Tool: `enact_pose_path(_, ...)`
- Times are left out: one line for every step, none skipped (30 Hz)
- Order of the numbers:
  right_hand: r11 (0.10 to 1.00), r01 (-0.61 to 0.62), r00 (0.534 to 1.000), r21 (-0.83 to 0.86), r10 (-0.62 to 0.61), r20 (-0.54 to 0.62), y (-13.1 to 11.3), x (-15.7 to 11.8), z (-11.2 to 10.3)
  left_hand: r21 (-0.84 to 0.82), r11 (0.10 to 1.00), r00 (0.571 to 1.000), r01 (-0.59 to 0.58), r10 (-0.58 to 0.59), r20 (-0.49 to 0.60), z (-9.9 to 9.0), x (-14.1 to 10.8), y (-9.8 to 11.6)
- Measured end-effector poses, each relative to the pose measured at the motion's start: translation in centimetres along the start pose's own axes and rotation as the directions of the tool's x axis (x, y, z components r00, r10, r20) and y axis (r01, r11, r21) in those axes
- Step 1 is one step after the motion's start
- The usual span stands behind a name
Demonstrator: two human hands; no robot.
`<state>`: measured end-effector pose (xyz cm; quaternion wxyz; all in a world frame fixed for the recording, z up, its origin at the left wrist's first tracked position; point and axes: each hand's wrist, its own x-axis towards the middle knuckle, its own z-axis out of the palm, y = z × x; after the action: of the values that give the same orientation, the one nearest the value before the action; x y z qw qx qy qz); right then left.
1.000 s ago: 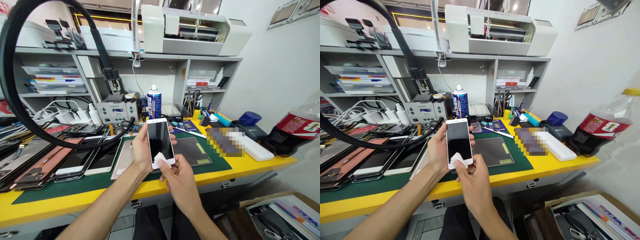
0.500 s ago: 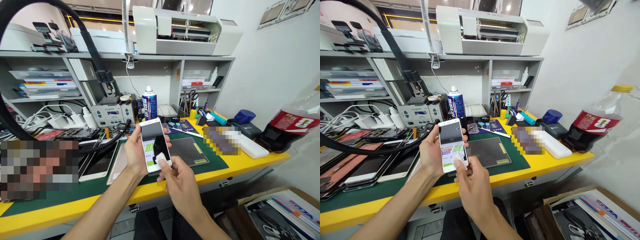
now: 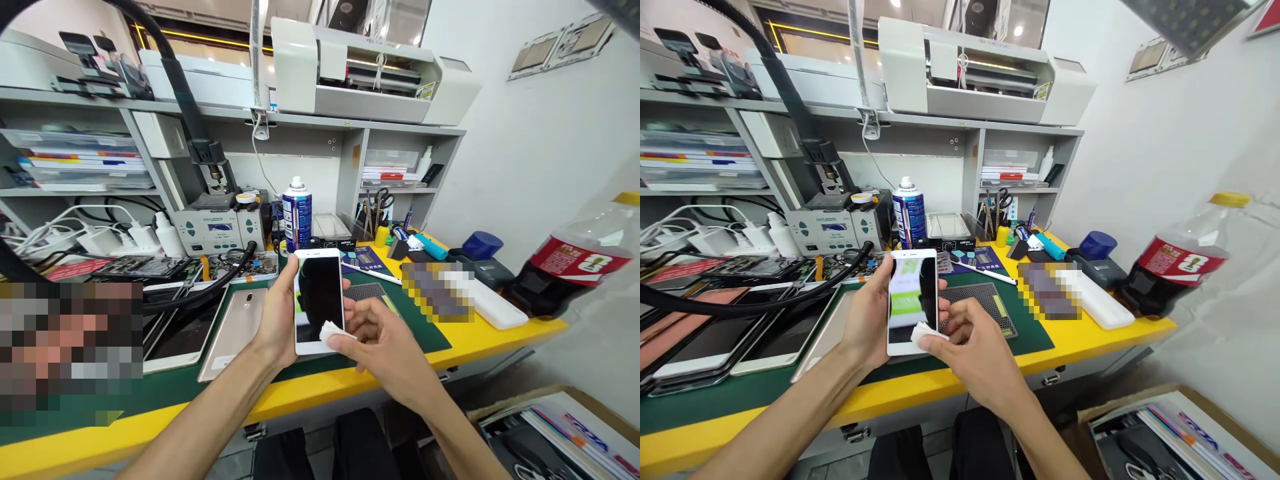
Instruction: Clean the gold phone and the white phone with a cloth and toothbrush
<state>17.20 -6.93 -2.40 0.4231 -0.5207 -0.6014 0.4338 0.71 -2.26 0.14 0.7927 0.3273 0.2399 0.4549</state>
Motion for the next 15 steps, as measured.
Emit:
enact_pose_path(0.999,0.049,0.999,-0.012,-0.049,-0.018,-0.1,0.3,-0.2,-0.004,1.0,1.0,-0.017,0.017,-0.001,0.0,0.1,-0.1)
enact_pose_path(0.995,0.099,0.995,-0.021,-0.1,-0.018,-0.3,0.6,-0.4,-0.01,0.999,1.0,-0.03,0.03,0.0,-0.1,0.1,-0.2)
enact_pose_path(0.989,0.146,0.989,-0.022,-0.146,-0.002,-0.5,1.0,-0.5,-0.015,0.999,0.999,-0.041,0.041,0.003,-0.1,0.2,-0.3)
enact_pose_path(0.982,0.186,0.982,-0.019,-0.186,0.019,-0.8,1.3,-0.7,-0.017,0.999,0.999,-0.051,0.051,0.002,-0.1,0.3,-0.3)
enact_pose_path(0.976,0.218,0.975,-0.014,-0.218,0.037,-1.1,1.7,-0.8,-0.016,0.998,0.998,-0.064,0.063,-0.006,-0.2,0.4,-0.4)
enact_pose_path(0.97,0.243,0.969,-0.008,-0.242,0.048,-1.5,2.1,-1.0,-0.014,0.997,0.997,-0.078,0.078,-0.02,-0.2,0.5,-0.6)
enact_pose_path(0.966,0.259,0.964,0.001,-0.258,0.055,-1.8,2.5,-1.2,-0.012,0.996,0.995,-0.09,0.089,-0.033,-0.2,0.5,-0.7)
enact_pose_path(0.964,0.267,0.961,0.01,-0.267,0.066,-2.3,2.9,-1.4,-0.009,0.995,0.995,-0.097,0.096,-0.04,-0.3,0.6,-0.9)
enact_pose_path(0.962,0.272,0.959,0.019,-0.273,0.077,-2.6,3.3,-1.5,-0.005,0.996,0.995,-0.093,0.093,-0.04,-0.3,0.6,-1.0)
enact_pose_path(0.959,0.282,0.955,0.03,-0.284,0.082,-3.0,3.7,-1.7,0.004,0.997,0.996,-0.079,0.079,-0.031,-0.4,0.7,-1.2)
enact_pose_path(0.953,0.3,0.95,0.041,-0.302,0.083,-3.4,4.1,-1.8,0.017,0.998,0.998,-0.055,0.055,-0.015,-0.5,0.7,-1.2)
enact_pose_path(0.945,0.324,0.942,0.051,-0.327,0.074,-3.7,4.4,-1.9,0.035,0.999,1.0,-0.025,0.025,0.002,-0.6,0.6,-1.3)
enact_pose_path(0.936,0.348,0.934,0.058,-0.352,0.058,-3.9,4.8,-1.9,0.051,0.999,1.0,0.001,-0.002,0.016,-0.7,0.6,-1.3)
enact_pose_path(0.927,0.368,0.928,0.063,-0.371,0.036,-4.1,5.1,-1.9,0.064,0.998,0.999,0.019,-0.02,0.026,-0.7,0.5,-1.3)
enact_pose_path(0.923,0.379,0.924,0.068,-0.381,0.011,-4.3,5.4,-1.8,0.072,0.997,0.999,0.027,-0.029,0.029,-0.7,0.5,-1.3)
